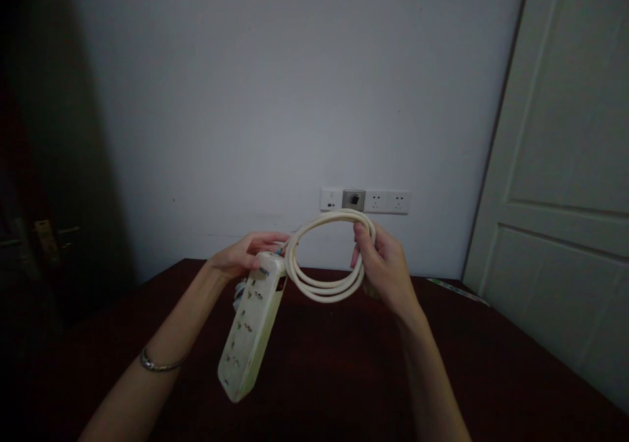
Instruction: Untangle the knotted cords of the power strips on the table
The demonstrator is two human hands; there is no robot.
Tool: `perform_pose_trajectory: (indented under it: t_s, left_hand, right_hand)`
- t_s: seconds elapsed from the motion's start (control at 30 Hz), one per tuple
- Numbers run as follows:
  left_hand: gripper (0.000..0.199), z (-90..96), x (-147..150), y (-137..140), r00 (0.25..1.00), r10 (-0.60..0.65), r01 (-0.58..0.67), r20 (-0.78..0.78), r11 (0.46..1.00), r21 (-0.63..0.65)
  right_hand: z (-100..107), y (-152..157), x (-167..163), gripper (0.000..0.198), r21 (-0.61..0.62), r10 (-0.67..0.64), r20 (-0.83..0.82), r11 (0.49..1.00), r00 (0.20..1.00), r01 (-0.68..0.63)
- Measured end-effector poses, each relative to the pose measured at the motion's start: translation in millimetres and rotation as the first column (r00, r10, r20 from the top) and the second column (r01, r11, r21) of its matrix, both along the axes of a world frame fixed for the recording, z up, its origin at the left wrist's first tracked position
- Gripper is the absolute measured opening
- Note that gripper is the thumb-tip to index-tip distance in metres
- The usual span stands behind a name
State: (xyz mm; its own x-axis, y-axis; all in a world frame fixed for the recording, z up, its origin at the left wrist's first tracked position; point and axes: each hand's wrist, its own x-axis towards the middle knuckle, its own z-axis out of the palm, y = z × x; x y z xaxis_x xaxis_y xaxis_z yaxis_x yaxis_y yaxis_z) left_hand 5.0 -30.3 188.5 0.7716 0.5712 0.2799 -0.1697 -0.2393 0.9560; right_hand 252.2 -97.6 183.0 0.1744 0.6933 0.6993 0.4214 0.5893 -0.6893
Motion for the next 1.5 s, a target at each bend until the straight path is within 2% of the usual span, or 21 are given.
perform_pose_trajectory:
  t_s: [0.07,0.13,0.27,0.37,0.43,0.5,0.57,0.67,0.77,0.9,1.0,1.1,1.23,1.43,1.5]
  left_hand:
    - [0.074,-3.6,-8,4,0.991,-0.085,0.085,-0.100,0.996,-0.003]
    - [0.071,-3.5,-14,2,0.978,-0.063,0.075,-0.201,0.996,0.053]
    - [0.057,5.1,-14,-13,0.955,0.209,-0.166,-0.210,0.965,0.201]
    - [0.052,7.6,-5,-17,0.908,0.402,-0.361,-0.120,0.894,0.266]
    - [0.048,2.7,5,-13,0.856,0.517,-0.502,0.012,0.824,0.263]
    - [0.048,-6.6,17,-5,0.782,0.599,-0.623,0.175,0.759,0.188]
    - [0.049,-17.1,30,2,0.695,0.637,-0.684,0.333,0.729,0.032]
    - [0.054,-27.9,49,4,0.583,0.638,-0.614,0.502,0.751,-0.242]
    - [0.049,-29.9,60,0,0.530,0.601,-0.461,0.598,0.796,-0.392]
    - [0.034,-29.3,62,-1,0.540,0.522,-0.312,0.660,0.852,-0.419]
    - [0.032,-31.4,59,3,0.584,0.539,-0.385,0.607,0.842,-0.377]
    - [0.034,-33.4,52,7,0.652,0.567,-0.490,0.503,0.822,-0.291]
    - [0.036,-35.3,36,13,0.725,0.596,-0.569,0.344,0.800,-0.189]
    - [0.045,-38.0,11,24,0.843,0.505,-0.506,0.184,0.861,-0.049]
    - [0.048,-33.6,5,22,0.856,0.492,-0.500,0.160,0.866,0.018]
  right_hand:
    - [-2,3,-2,0.044,-0.018,0.034,-0.015,0.999,0.999,-0.034]
    - [-5,7,-3,0.045,-0.044,0.074,-0.036,0.996,0.997,-0.076]
    - [-11,19,-4,0.048,-0.083,0.104,-0.105,0.990,0.989,-0.113]
    - [-15,26,-9,0.050,-0.107,0.093,-0.176,0.988,0.980,-0.113]
    - [-18,29,-15,0.050,-0.108,0.070,-0.218,0.990,0.973,-0.096]
    - [-22,33,-23,0.051,-0.099,0.039,-0.257,0.993,0.966,-0.066]
    - [-27,37,-29,0.052,-0.092,0.020,-0.309,0.994,0.951,-0.051]
    - [-33,44,-35,0.052,-0.086,0.001,-0.349,0.996,0.937,-0.033]
    - [-36,48,-36,0.052,-0.082,-0.047,-0.337,0.996,0.940,0.020]
    - [-36,48,-35,0.050,-0.075,-0.090,-0.316,0.995,0.944,0.069]
    - [-34,44,-33,0.049,-0.071,-0.112,-0.259,0.993,0.959,0.097]
    - [-30,40,-29,0.047,-0.055,-0.127,-0.196,0.991,0.972,0.118]
    - [-23,34,-24,0.047,-0.058,-0.111,-0.126,0.993,0.986,0.104]
    - [-15,22,-24,0.048,-0.109,-0.007,-0.101,0.994,0.995,-0.004]
    - [-13,17,-28,0.047,-0.134,0.063,-0.091,0.988,0.994,-0.075]
